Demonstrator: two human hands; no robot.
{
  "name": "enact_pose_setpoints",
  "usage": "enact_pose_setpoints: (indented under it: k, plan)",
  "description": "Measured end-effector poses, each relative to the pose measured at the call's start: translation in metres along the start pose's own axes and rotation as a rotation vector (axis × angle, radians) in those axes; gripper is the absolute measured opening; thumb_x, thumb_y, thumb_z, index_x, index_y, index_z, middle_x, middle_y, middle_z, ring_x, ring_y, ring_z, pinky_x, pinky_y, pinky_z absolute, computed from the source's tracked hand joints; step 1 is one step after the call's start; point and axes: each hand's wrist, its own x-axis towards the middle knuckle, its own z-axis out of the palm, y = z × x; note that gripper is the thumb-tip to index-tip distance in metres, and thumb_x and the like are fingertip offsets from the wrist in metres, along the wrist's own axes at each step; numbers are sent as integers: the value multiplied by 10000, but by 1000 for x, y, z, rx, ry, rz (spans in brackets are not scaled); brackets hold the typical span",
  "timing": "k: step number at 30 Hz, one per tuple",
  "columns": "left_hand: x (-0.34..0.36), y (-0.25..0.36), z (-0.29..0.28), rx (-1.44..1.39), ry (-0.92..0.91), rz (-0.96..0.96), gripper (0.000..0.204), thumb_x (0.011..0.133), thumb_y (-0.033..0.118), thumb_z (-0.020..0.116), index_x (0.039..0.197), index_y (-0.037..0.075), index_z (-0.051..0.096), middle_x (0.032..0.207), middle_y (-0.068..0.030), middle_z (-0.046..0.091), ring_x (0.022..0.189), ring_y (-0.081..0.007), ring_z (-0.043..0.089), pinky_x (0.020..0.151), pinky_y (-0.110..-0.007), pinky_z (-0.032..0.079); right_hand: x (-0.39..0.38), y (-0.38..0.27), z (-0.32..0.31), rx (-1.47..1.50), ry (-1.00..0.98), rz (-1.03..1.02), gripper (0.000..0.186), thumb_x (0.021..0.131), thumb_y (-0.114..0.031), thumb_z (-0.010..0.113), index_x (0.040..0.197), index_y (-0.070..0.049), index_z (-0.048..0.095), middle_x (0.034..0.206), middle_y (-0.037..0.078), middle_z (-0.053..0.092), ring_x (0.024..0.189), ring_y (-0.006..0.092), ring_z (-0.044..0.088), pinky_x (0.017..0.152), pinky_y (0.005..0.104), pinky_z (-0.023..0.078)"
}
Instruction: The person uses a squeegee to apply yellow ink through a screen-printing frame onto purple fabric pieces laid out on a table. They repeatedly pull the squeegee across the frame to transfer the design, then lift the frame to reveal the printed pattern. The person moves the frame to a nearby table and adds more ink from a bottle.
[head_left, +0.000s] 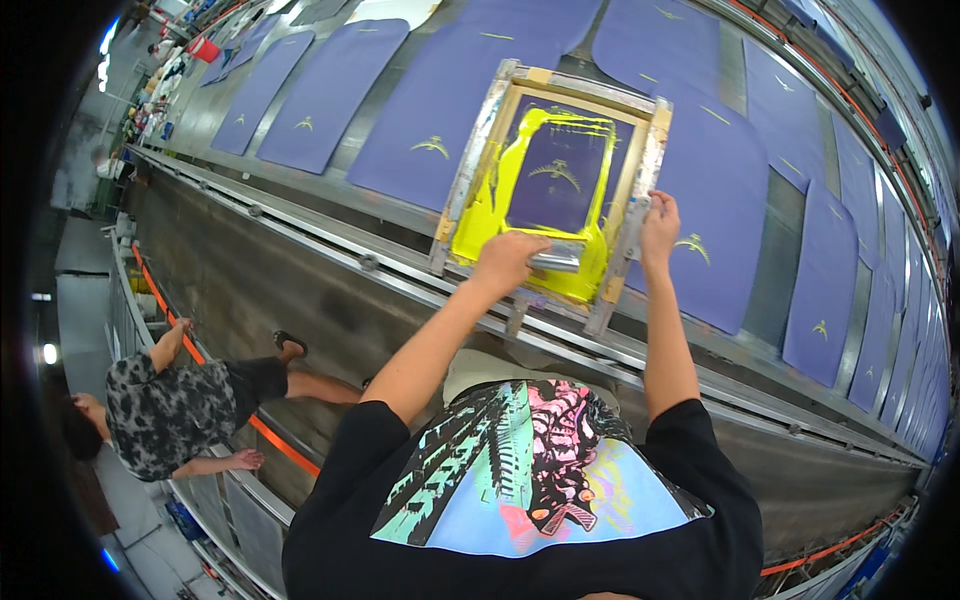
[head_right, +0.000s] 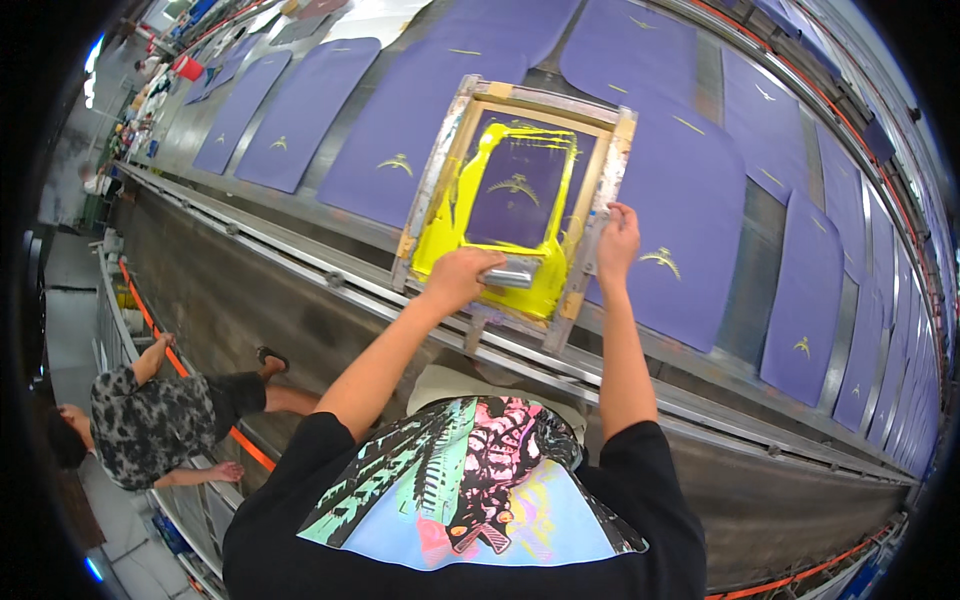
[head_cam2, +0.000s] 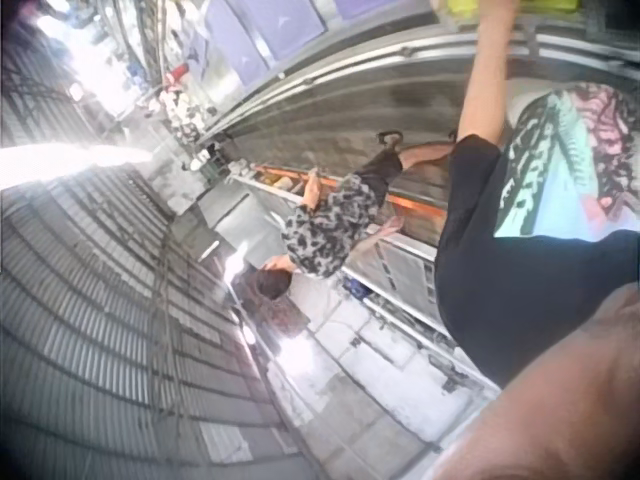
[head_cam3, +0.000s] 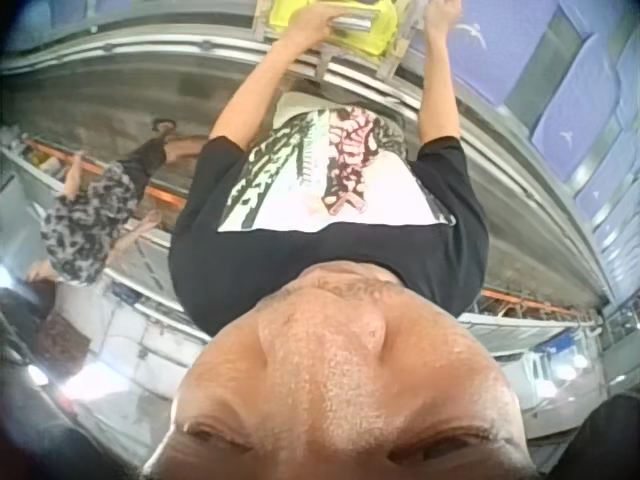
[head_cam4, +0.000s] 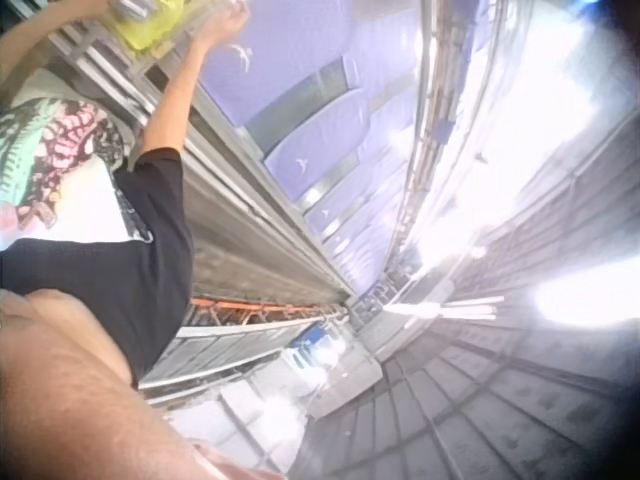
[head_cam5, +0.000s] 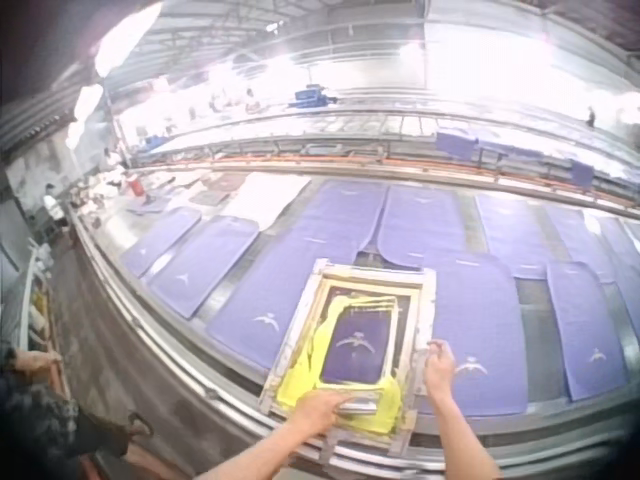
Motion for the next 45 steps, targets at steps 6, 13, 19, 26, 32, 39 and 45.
enact_pose_setpoints:
  k: [6,13,19,26,32,39,45]
  plan:
    - [-3,-45,2,97,7,-177,428,748,-1,702,1133,169,777,1125,-58,760,1036,-297,697,885,-409,564,-2,34,60,-105,43,-118,209,1050,-211,532,1094,-74,684,759,129,663,689,243,619,687,422,473]
    - [-26,-55,-25,116,147,-177,432,757,-18,676,1140,153,778,1107,-60,765,1039,-290,691,887,-415,555,-21,-1,89,-91,-1,-28,207,1057,-211,514,1111,-83,668,723,166,623,670,297,618,682,435,468]
    - [-44,-24,-63,142,183,-40,453,732,-32,677,1149,123,761,1154,-55,759,1065,-283,696,892,-414,549,-11,-26,77,-128,51,-39,207,1054,-204,513,1096,-82,675,741,177,645,708,332,641,698,453,472]
    - [-69,-37,-32,308,94,109,443,758,9,700,1152,204,758,1208,17,749,1077,-257,674,905,-410,521,-58,-11,53,-178,73,76,218,1051,-225,528,1099,-74,678,726,146,623,672,279,600,691,433,466]
    - [98,-104,-77,262,-148,-169,388,865,157,634,1175,346,770,992,-126,765,922,-348,729,804,-462,590,-67,-2,70,-198,87,-29,220,1058,-236,563,1097,-66,698,630,-4,486,581,95,437,560,318,364]
    - [167,-106,-65,345,1,-18,369,799,91,695,1121,243,793,1007,-85,766,943,-319,713,822,-433,566,-62,6,63,-132,80,79,211,1049,-236,580,1101,-76,706,626,-15,471,575,79,429,550,306,363]
    - [42,-77,-38,316,147,215,322,818,-1,664,1026,203,802,1041,1,780,960,-228,727,790,-386,562,-66,17,53,-20,84,136,216,1047,-238,580,1105,-74,709,636,-3,470,589,82,412,564,318,365]
